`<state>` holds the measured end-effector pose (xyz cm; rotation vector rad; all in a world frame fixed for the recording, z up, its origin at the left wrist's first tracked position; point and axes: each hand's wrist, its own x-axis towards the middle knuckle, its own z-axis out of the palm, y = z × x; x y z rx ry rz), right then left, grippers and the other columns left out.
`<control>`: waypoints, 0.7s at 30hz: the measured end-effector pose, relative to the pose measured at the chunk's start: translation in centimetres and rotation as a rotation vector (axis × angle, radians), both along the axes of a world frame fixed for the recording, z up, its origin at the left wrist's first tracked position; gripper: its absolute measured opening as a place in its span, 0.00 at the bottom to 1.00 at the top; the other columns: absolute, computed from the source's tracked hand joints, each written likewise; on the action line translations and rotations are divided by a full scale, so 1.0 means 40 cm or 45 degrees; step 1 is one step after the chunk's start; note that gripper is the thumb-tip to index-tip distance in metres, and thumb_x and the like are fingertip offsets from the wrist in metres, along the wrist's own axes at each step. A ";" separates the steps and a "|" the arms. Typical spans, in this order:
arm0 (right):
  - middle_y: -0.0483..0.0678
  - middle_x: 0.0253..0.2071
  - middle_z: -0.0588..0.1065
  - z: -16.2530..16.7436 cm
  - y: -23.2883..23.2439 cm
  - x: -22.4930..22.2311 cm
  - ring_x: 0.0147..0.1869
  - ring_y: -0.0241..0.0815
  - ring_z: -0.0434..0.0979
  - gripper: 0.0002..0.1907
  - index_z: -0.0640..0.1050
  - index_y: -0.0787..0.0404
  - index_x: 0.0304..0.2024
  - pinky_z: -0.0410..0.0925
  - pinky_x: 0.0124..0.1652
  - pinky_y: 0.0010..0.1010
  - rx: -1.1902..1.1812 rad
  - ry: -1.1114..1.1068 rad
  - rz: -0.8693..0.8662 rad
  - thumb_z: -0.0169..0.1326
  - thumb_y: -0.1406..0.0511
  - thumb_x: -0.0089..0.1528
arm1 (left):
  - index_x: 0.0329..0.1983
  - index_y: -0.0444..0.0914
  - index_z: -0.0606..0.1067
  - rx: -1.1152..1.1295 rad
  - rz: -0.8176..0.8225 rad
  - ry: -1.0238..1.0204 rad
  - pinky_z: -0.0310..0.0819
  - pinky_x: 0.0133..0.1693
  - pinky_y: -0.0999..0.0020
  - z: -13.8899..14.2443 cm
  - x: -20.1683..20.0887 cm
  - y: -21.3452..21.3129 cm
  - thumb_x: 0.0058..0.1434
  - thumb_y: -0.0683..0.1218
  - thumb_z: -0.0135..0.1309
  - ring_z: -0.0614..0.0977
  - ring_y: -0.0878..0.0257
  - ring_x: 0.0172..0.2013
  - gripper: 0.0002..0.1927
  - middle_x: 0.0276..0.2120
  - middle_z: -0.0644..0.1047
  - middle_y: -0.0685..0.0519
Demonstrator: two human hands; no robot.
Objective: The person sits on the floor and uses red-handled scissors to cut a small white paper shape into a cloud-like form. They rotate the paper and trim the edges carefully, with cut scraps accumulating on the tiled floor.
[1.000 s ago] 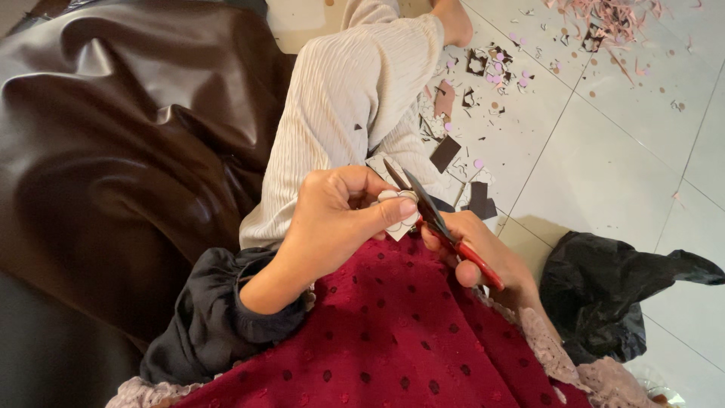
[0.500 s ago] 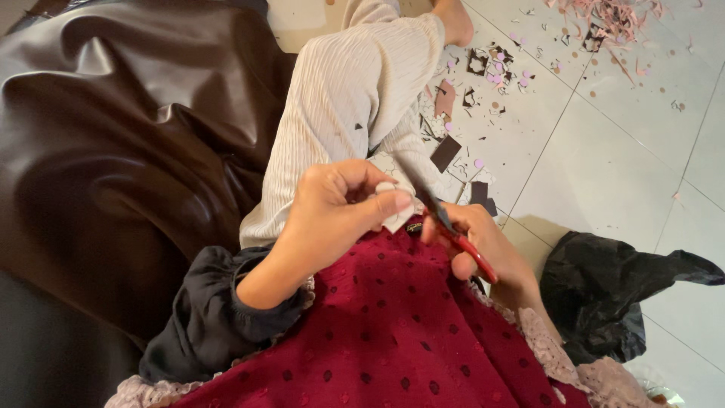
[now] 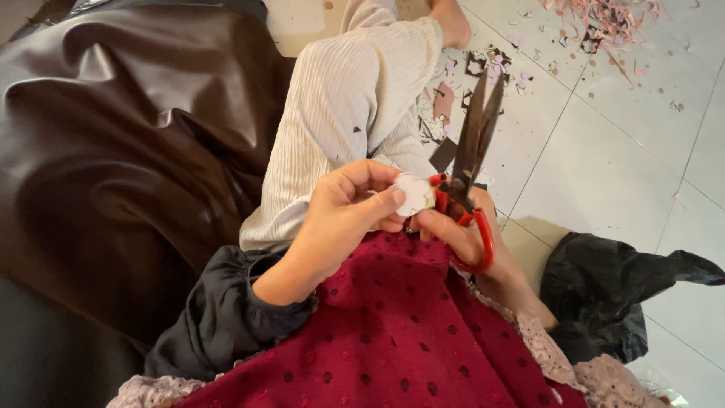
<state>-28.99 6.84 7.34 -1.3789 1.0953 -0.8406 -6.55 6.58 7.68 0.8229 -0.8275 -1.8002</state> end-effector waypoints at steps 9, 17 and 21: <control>0.44 0.34 0.74 0.014 -0.010 0.013 0.36 0.33 0.70 0.14 0.75 0.66 0.47 0.64 0.38 0.25 -0.043 -0.122 -0.026 0.57 0.63 0.64 | 0.48 0.29 0.74 -0.062 0.065 0.039 0.82 0.37 0.73 0.005 -0.008 0.008 0.64 0.37 0.55 0.83 0.67 0.34 0.10 0.40 0.81 0.48; 0.41 0.34 0.69 0.007 0.029 -0.008 0.37 0.31 0.65 0.35 0.76 0.65 0.47 0.60 0.38 0.23 -0.147 -0.046 0.168 0.58 0.39 0.62 | 0.47 0.32 0.71 -0.083 0.306 0.204 0.83 0.37 0.71 0.024 0.009 0.002 0.63 0.35 0.58 0.83 0.66 0.33 0.12 0.38 0.81 0.47; 0.39 0.22 0.66 -0.069 0.033 -0.046 0.25 0.30 0.62 0.33 0.77 0.64 0.36 0.58 0.28 0.23 -0.126 0.234 0.133 0.58 0.40 0.55 | 0.50 0.32 0.70 -0.164 0.412 0.177 0.81 0.39 0.73 0.033 0.015 0.006 0.64 0.34 0.57 0.82 0.68 0.35 0.13 0.39 0.81 0.48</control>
